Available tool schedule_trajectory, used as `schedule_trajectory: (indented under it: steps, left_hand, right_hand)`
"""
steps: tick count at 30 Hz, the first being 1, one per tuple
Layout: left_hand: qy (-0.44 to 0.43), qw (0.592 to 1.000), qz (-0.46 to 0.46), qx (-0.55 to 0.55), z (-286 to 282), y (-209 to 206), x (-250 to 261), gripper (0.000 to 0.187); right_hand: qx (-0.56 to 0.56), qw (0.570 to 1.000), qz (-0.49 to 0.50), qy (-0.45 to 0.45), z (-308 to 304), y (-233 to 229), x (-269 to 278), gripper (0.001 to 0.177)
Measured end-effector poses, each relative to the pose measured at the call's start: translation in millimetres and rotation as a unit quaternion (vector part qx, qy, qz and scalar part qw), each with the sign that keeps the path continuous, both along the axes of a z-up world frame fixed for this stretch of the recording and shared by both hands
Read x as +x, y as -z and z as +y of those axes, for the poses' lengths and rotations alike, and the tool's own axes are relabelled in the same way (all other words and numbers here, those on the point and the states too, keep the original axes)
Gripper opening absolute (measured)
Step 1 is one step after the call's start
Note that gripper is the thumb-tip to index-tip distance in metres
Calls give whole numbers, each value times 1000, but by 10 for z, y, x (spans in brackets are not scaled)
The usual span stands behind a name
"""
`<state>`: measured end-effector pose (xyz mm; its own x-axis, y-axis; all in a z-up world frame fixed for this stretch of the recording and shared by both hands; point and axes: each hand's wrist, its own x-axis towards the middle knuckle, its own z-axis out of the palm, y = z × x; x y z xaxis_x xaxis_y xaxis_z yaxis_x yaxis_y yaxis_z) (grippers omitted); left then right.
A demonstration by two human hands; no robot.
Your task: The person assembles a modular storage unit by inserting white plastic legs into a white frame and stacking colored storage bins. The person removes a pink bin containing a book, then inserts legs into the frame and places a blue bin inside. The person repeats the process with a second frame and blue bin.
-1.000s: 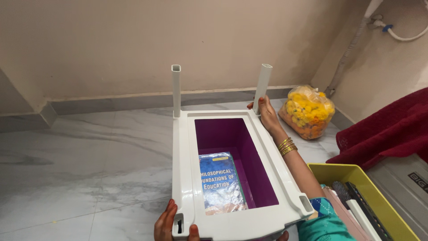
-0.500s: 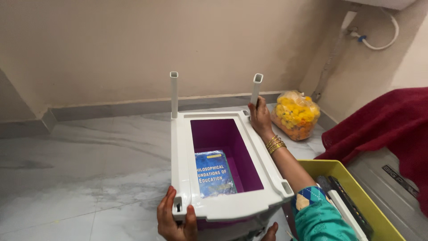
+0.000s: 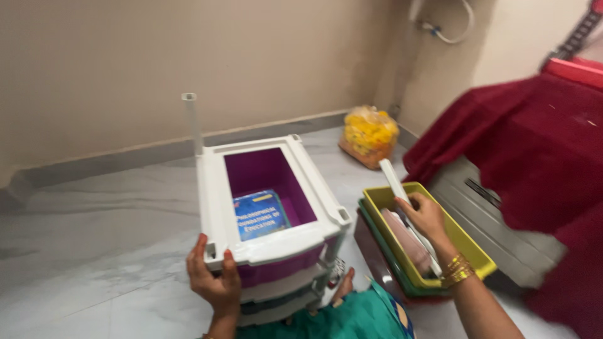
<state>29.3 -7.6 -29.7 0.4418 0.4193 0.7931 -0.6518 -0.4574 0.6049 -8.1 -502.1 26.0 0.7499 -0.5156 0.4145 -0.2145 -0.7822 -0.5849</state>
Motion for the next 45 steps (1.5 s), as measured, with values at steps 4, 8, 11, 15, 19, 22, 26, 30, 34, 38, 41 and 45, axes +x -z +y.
schedule_trajectory:
  steps: [4,8,11,15,19,22,26,30,34,38,41,45]
  left_hand:
    - [15,1000,21,-6,26,-1,-20,53]
    - [-1,1000,11,15,22,-9,-56,52]
    - [5,1000,15,19,20,-36,-86,52]
    - [4,1000,18,24,23,-56,-98,53]
    - [8,1000,19,16,25,-42,-84,54]
    - [10,1000,-4,12,12,-30,-45,53]
    - [10,1000,-15,-2,-7,-24,-12,51]
    - [20,1000,3,-9,-5,-20,-11,52]
    - [28,999,22,-17,1,-46,-30,53]
    - [37,999,3,-24,-8,-72,-34,52]
    - [41,998,-3,-37,-11,-81,-28,52]
    - [50,997,-7,-50,-5,-77,-16,53]
  right_hand:
    - [-66,978,169,103,-406,129,-784,63]
    - [-67,966,211,131,-597,310,-1124,62]
    - [-37,958,243,150,-621,422,-1216,63]
    - [-43,956,244,158,-577,387,-1181,64]
    - [-130,984,96,75,-370,86,-1012,60]
    - [-77,995,50,-27,48,-322,-763,49]
    - [-43,984,14,-173,966,-988,-336,38]
    - [-133,927,-72,-344,1952,-1489,123,32]
    - [-108,887,-46,-447,2808,-1638,812,33]
    - [-70,907,5,-416,3487,-1536,1772,54]
    - [-43,916,19,-399,3754,-1314,2510,70]
    - [-38,924,13,-381,3883,-932,3360,83]
